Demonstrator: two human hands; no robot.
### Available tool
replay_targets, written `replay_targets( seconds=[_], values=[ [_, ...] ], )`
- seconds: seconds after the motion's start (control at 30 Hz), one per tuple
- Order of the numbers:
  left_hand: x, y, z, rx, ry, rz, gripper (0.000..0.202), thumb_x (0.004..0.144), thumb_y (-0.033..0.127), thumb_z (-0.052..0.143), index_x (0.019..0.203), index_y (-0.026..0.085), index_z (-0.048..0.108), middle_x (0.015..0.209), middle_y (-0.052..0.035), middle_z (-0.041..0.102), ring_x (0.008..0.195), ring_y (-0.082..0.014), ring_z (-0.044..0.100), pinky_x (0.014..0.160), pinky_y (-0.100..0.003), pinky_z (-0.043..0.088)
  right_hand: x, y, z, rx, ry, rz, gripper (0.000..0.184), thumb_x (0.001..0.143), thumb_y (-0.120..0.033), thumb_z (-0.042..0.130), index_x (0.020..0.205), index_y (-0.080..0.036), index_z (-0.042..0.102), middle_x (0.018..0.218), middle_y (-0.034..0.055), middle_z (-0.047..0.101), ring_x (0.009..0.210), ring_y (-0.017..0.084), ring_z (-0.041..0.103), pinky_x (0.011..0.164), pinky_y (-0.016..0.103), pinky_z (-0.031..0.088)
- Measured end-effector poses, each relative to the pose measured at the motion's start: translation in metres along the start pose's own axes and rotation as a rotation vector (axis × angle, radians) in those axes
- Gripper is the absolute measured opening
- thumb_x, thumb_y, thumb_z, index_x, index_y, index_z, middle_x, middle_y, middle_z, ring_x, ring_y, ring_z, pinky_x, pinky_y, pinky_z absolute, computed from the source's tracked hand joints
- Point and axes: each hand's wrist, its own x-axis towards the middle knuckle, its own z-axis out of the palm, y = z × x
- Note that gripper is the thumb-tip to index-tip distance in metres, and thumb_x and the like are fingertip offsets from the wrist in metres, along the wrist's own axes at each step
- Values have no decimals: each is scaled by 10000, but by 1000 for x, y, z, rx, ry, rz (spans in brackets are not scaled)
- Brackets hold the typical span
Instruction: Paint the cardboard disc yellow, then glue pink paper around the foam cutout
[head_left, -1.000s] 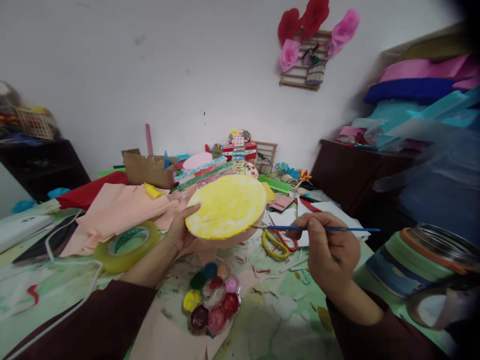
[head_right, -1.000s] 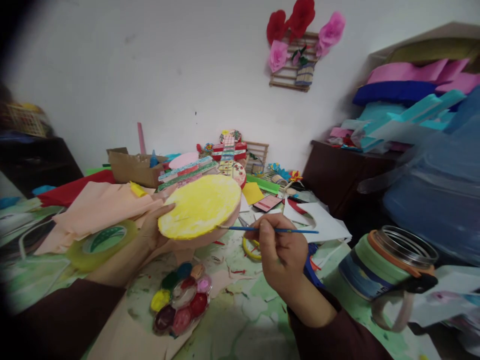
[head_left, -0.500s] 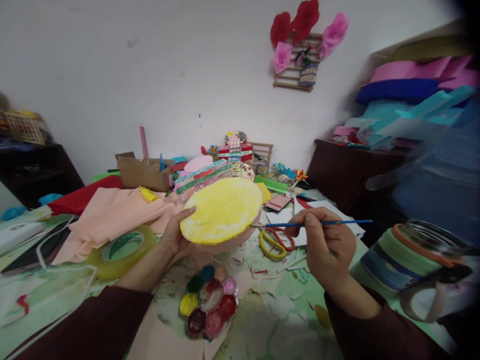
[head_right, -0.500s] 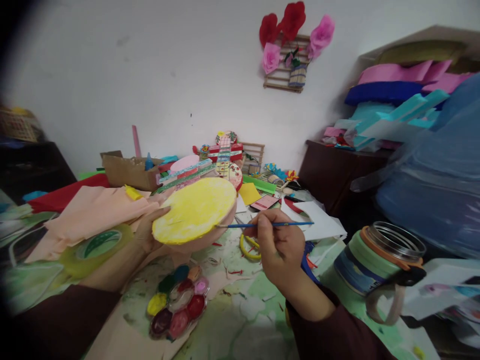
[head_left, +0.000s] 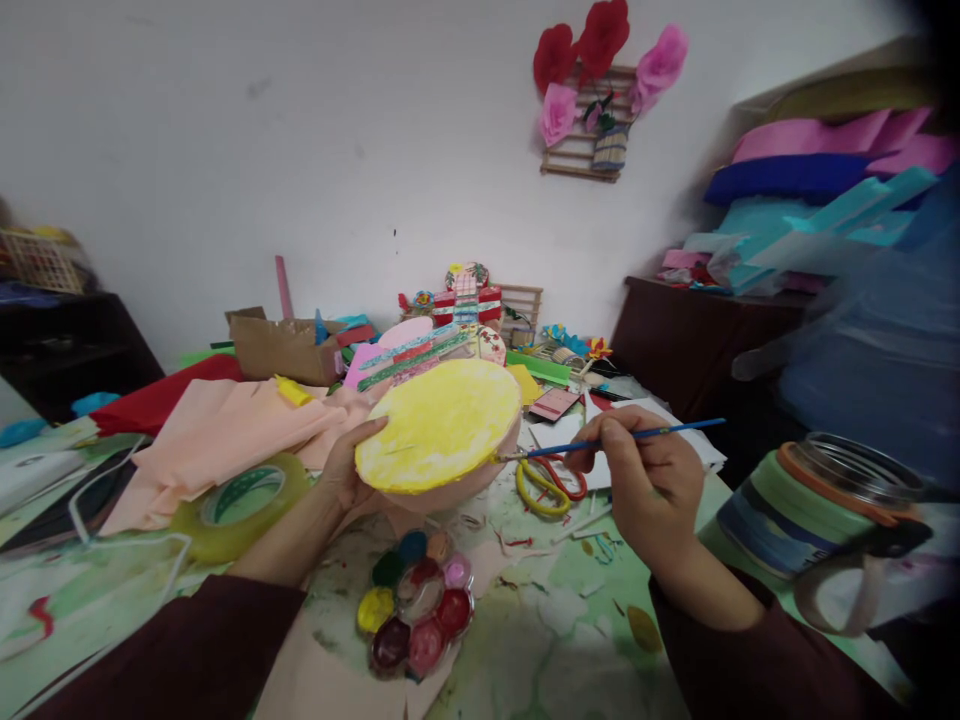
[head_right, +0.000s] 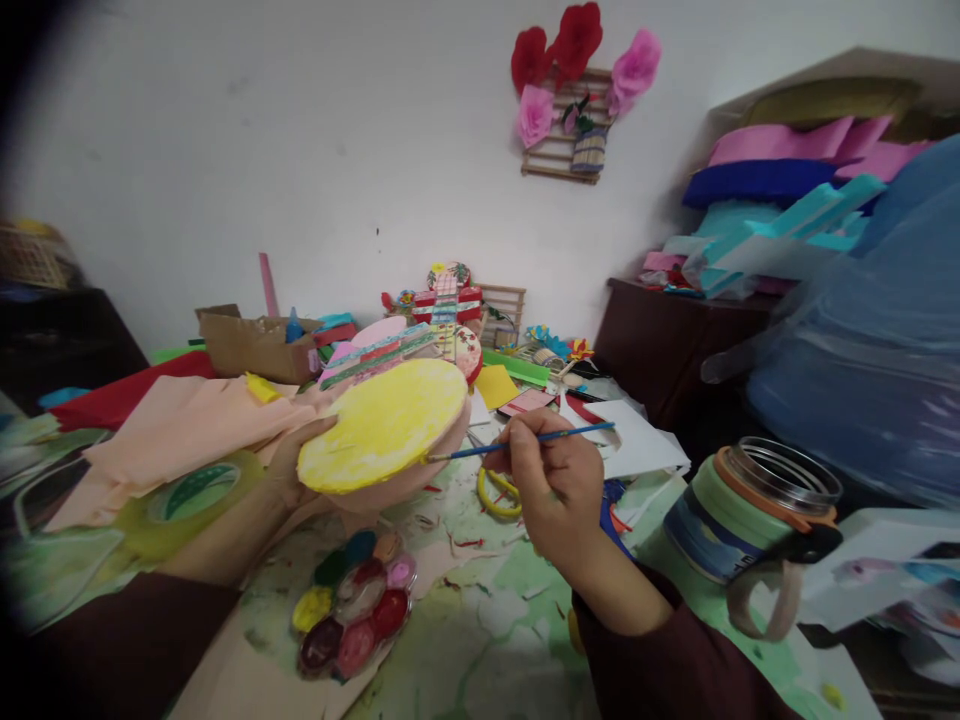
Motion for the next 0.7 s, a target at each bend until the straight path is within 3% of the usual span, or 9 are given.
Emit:
replay_targets(
  seconds=[0.2, 0.37, 0.5, 0.6, 0.7],
  values=[
    [2, 0, -3, 22, -31, -22, 547, 881, 153, 526, 1411, 29, 467, 920, -157, 773, 832, -273, 754, 790, -335, 617, 2, 7, -1, 43, 110, 11, 269, 929, -309, 534, 709, -178, 618, 540, 1, 667, 456, 127, 624, 471, 233, 500],
    [5, -2, -6, 20, -14, -25, 587, 846, 148, 563, 1413, 29, 464, 945, -169, 769, 855, -295, 750, 824, -384, 613, -1, 1, 2, 56, 39, 35, 270, 915, -318, 542, 696, -180, 619, 539, 5, 666, 451, 133, 627, 445, 233, 492],
    [5, -2, -5, 1, -29, -28, 618, 822, 136, 594, 1418, 45, 460, 1002, -177, 760, 940, -310, 732, 855, -391, 603, -1, 3, 1, 19, 100, -7, 291, 926, -303, 527, 682, -176, 624, 536, 4, 664, 448, 125, 625, 453, 226, 496],
    [3, -2, -4, 0, -34, -51, 578, 856, 147, 559, 1423, 85, 463, 984, -151, 767, 919, -295, 739, 832, -385, 611, -1, 5, 1, 48, 127, -10, 292, 931, -303, 530, 688, -176, 630, 562, 7, 673, 470, 126, 634, 464, 228, 498],
    [1, -3, -2, -11, -54, -71, 553, 876, 155, 527, 1415, 52, 461, 959, -161, 769, 886, -297, 745, 785, -377, 624, -1, 3, 2, 73, 56, 11, 272, 927, -308, 534, 706, -180, 627, 572, 6, 678, 484, 132, 644, 457, 227, 495]
  ],
)
